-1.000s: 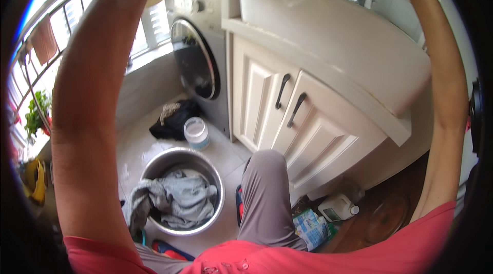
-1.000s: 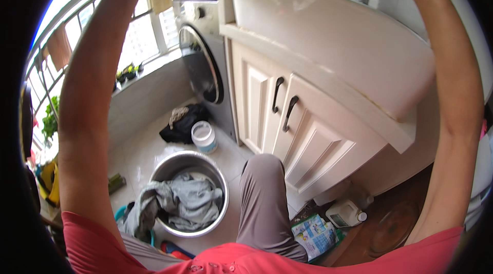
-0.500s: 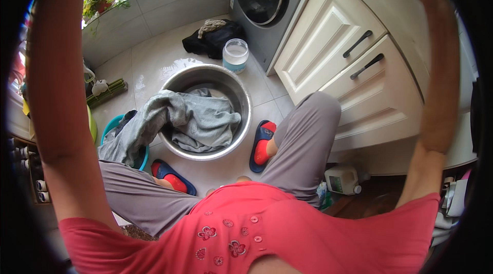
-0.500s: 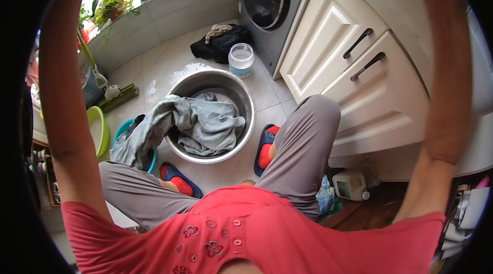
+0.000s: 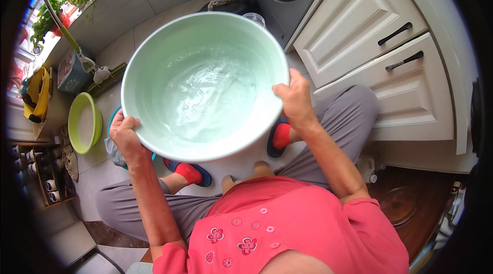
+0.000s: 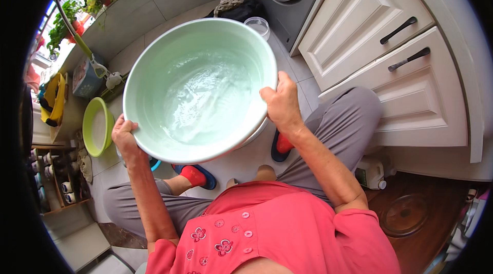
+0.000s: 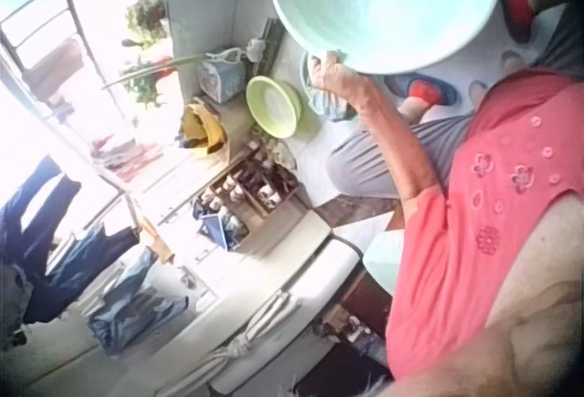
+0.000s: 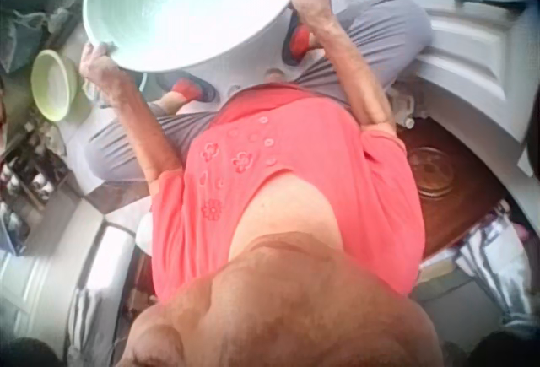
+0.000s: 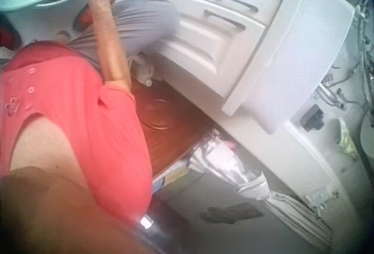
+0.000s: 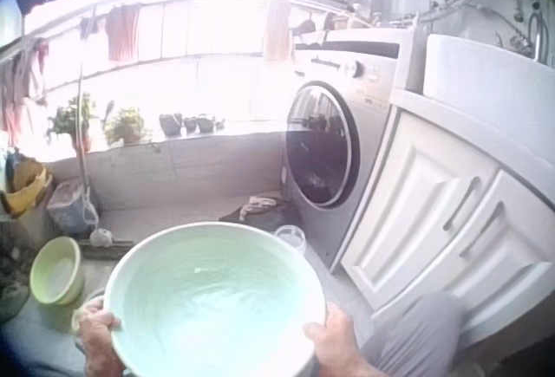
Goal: The person sits on the floor and handles laundry, moving clothes between basins. They fill a green basin with water from the sink and pour it into a metal basin containing clothes, then agitate the clothes by hand.
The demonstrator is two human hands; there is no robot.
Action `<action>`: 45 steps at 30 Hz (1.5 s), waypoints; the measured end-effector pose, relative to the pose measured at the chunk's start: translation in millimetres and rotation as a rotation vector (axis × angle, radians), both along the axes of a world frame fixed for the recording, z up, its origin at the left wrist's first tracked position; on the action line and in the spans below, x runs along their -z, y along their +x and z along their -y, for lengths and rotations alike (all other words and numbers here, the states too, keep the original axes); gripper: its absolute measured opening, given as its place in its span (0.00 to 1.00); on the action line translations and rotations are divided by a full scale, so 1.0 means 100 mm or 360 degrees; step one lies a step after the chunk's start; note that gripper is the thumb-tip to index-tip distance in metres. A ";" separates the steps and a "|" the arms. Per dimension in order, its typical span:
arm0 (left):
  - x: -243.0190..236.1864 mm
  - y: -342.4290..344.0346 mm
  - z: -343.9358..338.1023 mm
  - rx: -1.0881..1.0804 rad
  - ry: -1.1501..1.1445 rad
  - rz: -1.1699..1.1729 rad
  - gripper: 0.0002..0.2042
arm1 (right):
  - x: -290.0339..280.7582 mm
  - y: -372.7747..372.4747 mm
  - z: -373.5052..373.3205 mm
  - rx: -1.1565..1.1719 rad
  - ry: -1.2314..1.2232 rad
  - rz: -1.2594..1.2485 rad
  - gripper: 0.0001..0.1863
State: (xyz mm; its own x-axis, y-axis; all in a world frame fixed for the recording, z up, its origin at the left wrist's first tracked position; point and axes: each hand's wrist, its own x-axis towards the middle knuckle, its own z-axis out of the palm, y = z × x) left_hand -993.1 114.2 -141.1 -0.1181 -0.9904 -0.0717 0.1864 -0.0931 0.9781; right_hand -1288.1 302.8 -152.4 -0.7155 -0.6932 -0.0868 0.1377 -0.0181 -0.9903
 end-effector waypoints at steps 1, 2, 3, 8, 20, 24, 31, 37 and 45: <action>0.19 0.06 -0.01 -0.0041 0.0061 0.0012 0.19 | 0.23 0.06 -0.03 0.0001 0.0049 0.0001 0.12; 0.35 0.13 -0.02 -0.0043 0.0114 0.0009 0.18 | 0.47 0.11 -0.07 0.0009 0.0099 0.0004 0.12; 0.45 0.21 -0.04 -0.0043 0.0170 0.0013 0.18 | 0.59 0.18 -0.10 0.0019 0.0153 0.0015 0.12; 0.55 0.44 -0.09 0.0020 0.0363 0.0192 0.19 | 0.77 0.42 -0.26 -0.0096 0.0672 0.0497 0.14; -0.01 -0.13 0.10 0.0227 0.0074 0.0815 0.14 | 0.97 0.45 -0.35 -0.0159 0.0865 0.1310 0.06; -0.13 -0.54 0.20 0.0252 -0.0067 0.0916 0.19 | 1.05 0.47 -0.38 -0.0203 0.0886 0.1552 0.06; -0.28 -1.07 0.33 0.0428 -0.0233 0.1210 0.23 | 1.16 0.59 -0.39 -0.0208 0.0867 0.1856 0.08; -0.38 -1.43 0.29 0.0600 -0.0404 0.1354 0.27 | 1.20 0.69 -0.41 -0.0299 0.0814 0.2082 0.08; -0.76 -1.60 0.16 0.0784 -0.0697 0.1497 0.26 | 1.22 0.93 -0.39 -0.0615 0.0671 0.2170 0.07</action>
